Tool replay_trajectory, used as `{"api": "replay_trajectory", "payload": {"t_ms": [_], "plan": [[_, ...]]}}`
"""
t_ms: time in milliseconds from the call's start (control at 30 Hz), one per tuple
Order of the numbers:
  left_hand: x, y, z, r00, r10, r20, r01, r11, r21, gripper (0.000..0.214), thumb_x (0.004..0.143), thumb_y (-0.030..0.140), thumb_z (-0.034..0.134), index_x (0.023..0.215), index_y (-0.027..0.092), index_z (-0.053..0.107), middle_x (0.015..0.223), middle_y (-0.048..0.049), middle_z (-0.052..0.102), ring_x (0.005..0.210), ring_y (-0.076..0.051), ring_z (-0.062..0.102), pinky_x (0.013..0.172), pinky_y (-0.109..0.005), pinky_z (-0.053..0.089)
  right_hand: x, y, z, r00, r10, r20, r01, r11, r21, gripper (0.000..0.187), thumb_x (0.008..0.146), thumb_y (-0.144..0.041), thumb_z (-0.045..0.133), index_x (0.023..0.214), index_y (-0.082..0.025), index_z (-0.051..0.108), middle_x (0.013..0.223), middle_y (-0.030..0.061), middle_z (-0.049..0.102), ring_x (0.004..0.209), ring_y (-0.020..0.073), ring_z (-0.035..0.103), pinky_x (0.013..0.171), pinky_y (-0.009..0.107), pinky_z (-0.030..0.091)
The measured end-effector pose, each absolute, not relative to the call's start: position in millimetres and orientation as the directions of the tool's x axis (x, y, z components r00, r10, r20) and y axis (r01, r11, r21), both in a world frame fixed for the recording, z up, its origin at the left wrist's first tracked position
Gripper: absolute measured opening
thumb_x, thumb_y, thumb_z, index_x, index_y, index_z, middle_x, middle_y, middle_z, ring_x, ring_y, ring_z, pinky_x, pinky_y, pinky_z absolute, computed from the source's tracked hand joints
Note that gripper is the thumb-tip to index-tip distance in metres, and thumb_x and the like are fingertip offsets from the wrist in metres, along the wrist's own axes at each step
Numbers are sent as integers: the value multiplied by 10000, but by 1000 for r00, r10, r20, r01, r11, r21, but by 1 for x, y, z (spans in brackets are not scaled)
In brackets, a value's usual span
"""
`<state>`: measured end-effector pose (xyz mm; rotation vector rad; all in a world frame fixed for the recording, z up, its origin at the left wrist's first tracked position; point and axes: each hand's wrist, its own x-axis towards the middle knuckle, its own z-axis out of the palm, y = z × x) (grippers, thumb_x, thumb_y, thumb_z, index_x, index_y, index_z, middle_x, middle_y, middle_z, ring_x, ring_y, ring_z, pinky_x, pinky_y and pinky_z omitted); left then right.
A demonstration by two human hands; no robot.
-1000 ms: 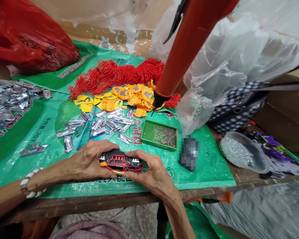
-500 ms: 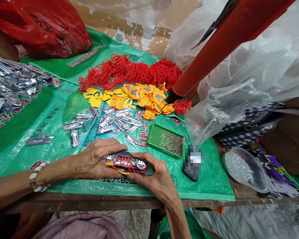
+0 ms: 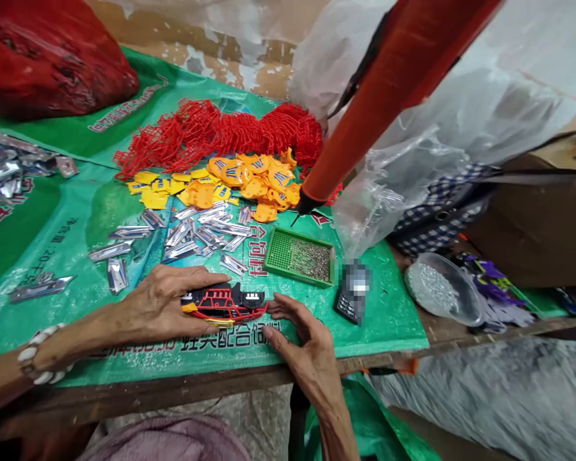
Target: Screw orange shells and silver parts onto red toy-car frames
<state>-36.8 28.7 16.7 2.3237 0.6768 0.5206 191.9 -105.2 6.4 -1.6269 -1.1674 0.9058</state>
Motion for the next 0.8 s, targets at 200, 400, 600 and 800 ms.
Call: {"api": "replay_trajectory", "payload": {"t_ms": [200,400,600,800], "plan": [[-37,35,20,800,576,165,333,-655,678,514,768,492,738,1135,134,704,939,-86,750,736,-212,701,675,-332,586,192,-101,9,171,984,55,361,-11,-932,352,827,-309,717,1174,-254,703,1142,63,734,1019,212,695,942,392,566],[-39,38,25,793,604,76,404,-616,677,545,734,490,766,1146,140,699,1012,-109,751,849,-267,723,767,-403,610,195,-100,2,72,990,120,341,89,-936,345,906,-281,621,1247,-259,662,1198,66,711,1120,203,662,988,391,534],[-37,43,31,774,633,-33,474,-543,692,564,705,490,769,1148,146,710,988,-109,754,829,-267,715,780,-437,609,195,-97,1,-34,975,219,402,213,-890,337,953,-264,533,1272,-260,643,1212,74,668,1133,183,629,962,342,526],[-32,57,35,785,599,-161,460,-388,799,523,685,456,773,1118,165,733,1007,-96,752,852,-267,711,722,-364,606,197,-98,-3,-35,982,185,427,182,-886,391,947,-256,538,1334,-246,591,1272,99,625,1206,199,582,1041,400,476]]}}
